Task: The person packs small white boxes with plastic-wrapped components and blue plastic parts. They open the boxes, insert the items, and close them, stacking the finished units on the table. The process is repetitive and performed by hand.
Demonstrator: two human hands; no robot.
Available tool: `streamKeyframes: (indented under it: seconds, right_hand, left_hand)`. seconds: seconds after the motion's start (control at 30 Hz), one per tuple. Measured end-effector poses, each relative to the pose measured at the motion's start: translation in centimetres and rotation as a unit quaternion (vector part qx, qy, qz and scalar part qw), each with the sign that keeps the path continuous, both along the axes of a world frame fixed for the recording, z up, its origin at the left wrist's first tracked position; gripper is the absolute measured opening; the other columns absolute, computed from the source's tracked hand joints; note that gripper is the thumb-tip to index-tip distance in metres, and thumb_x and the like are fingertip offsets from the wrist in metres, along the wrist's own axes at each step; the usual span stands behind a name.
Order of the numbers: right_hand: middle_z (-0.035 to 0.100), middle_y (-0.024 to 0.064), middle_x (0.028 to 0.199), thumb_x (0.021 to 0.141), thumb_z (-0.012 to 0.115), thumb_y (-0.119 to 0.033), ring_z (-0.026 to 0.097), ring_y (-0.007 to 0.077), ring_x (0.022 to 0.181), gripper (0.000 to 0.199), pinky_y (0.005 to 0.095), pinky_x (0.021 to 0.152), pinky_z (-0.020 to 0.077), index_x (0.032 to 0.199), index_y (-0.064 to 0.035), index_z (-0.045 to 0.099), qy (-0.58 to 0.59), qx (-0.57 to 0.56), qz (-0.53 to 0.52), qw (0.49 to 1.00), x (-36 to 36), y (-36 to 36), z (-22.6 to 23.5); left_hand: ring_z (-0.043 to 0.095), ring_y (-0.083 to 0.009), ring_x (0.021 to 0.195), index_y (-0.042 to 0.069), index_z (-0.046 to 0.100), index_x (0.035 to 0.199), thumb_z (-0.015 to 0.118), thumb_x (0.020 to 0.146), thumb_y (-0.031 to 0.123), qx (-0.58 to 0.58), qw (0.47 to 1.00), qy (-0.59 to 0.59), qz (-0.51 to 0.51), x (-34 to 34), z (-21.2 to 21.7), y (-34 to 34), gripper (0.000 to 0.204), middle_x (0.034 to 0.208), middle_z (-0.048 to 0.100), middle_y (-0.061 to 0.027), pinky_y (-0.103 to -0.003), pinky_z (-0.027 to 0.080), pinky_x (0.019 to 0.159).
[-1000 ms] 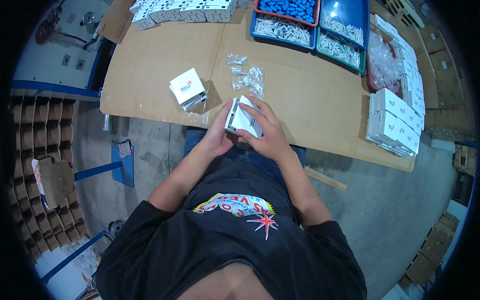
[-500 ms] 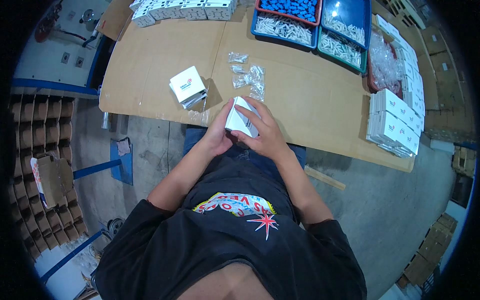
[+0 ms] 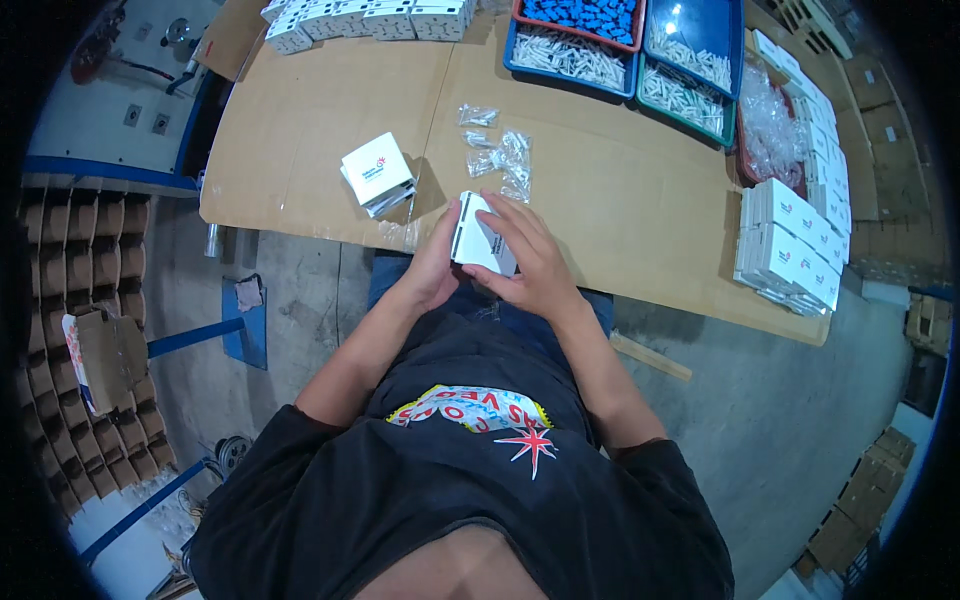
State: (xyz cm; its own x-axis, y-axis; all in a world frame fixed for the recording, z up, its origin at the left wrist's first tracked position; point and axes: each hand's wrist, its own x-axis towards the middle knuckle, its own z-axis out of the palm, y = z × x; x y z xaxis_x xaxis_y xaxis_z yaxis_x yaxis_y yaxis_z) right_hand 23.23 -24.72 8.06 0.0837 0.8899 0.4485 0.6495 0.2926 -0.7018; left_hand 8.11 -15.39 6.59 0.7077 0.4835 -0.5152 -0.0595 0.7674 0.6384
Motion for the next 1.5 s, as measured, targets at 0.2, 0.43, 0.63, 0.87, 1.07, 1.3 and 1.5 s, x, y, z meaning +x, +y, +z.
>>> streamKeyframes:
  seconds: [0.2,0.43,0.63,0.87,1.07,1.3,1.5]
  right_hand:
    - [0.059,0.0206,0.143,0.075,0.089,-0.024,0.058,0.04,0.129,0.063,0.0471,0.107,0.0472,0.129,-0.0021,0.065,-0.011,0.028,-0.02,0.999,0.2,-0.4,0.1]
    - [0.06,0.0196,0.142,0.071,0.09,-0.024,0.059,0.0391,0.127,0.062,0.0466,0.105,0.0486,0.126,-0.0025,0.068,-0.021,0.047,-0.019,0.999,0.4,-0.3,-0.1]
    - [0.061,0.0198,0.14,0.071,0.091,-0.024,0.06,0.0394,0.126,0.062,0.0464,0.104,0.0494,0.125,-0.0018,0.068,-0.024,0.032,-0.028,0.999,0.4,-0.3,-0.8]
    - [0.061,0.0229,0.138,0.072,0.088,-0.021,0.06,0.0384,0.125,0.06,0.0459,0.104,0.0502,0.125,-0.0001,0.067,0.108,0.074,-0.124,0.984,0.8,-0.4,-2.4]
    - [0.062,0.0209,0.139,0.072,0.09,-0.021,0.061,0.0385,0.125,0.061,0.0461,0.103,0.0503,0.125,-0.0018,0.068,0.056,0.012,-0.054,0.997,0.8,-0.2,-2.1]
    - [0.062,0.0188,0.138,0.071,0.091,-0.024,0.06,0.0389,0.124,0.061,0.0467,0.104,0.0491,0.125,-0.0039,0.069,0.008,0.008,-0.032,0.999,0.5,0.0,-1.8]
    - [0.061,0.0179,0.14,0.071,0.091,-0.026,0.058,0.0386,0.128,0.063,0.0473,0.107,0.0474,0.126,-0.0046,0.068,0.007,-0.004,-0.031,0.999,0.3,0.0,-2.0]
  left_hand:
    - [0.067,-0.0175,0.112,0.014,0.055,0.14,0.036,0.11,0.053,-0.029,1.0,-0.006,-0.01,0.2,0.4,0.0,0.053,0.122,0.068,-0.005,-0.036,0.054,0.095]
    - [0.067,-0.0179,0.112,0.015,0.055,0.14,0.036,0.11,0.053,-0.017,1.0,0.012,-0.014,0.5,0.6,-0.1,0.052,0.121,0.068,-0.0043,-0.037,0.054,0.094]
    - [0.07,-0.0164,0.103,0.015,0.055,0.14,0.032,0.107,0.063,-0.019,0.999,0.042,-0.021,0.6,0.2,-0.2,0.062,0.118,0.069,-0.0051,-0.032,0.057,0.081]
    - [0.071,-0.0194,0.102,0.014,0.053,0.14,0.03,0.108,0.062,0.013,0.996,0.02,-0.08,0.8,-0.4,0.0,0.062,0.12,0.069,-0.0079,-0.036,0.062,0.074]
    - [0.07,-0.0191,0.1,0.016,0.053,0.139,0.029,0.107,0.064,-0.054,0.998,0.005,-0.04,0.7,-0.4,-0.2,0.062,0.12,0.068,-0.0081,-0.037,0.061,0.071]
    - [0.067,-0.0208,0.113,0.016,0.053,0.141,0.033,0.11,0.056,-0.042,0.998,0.032,-0.042,0.8,-1.2,-0.1,0.055,0.124,0.067,-0.006,-0.041,0.056,0.092]
    - [0.066,-0.0201,0.114,0.016,0.053,0.142,0.034,0.11,0.056,-0.042,0.998,0.034,-0.038,0.7,-0.8,-0.3,0.054,0.123,0.067,-0.005,-0.04,0.055,0.093]
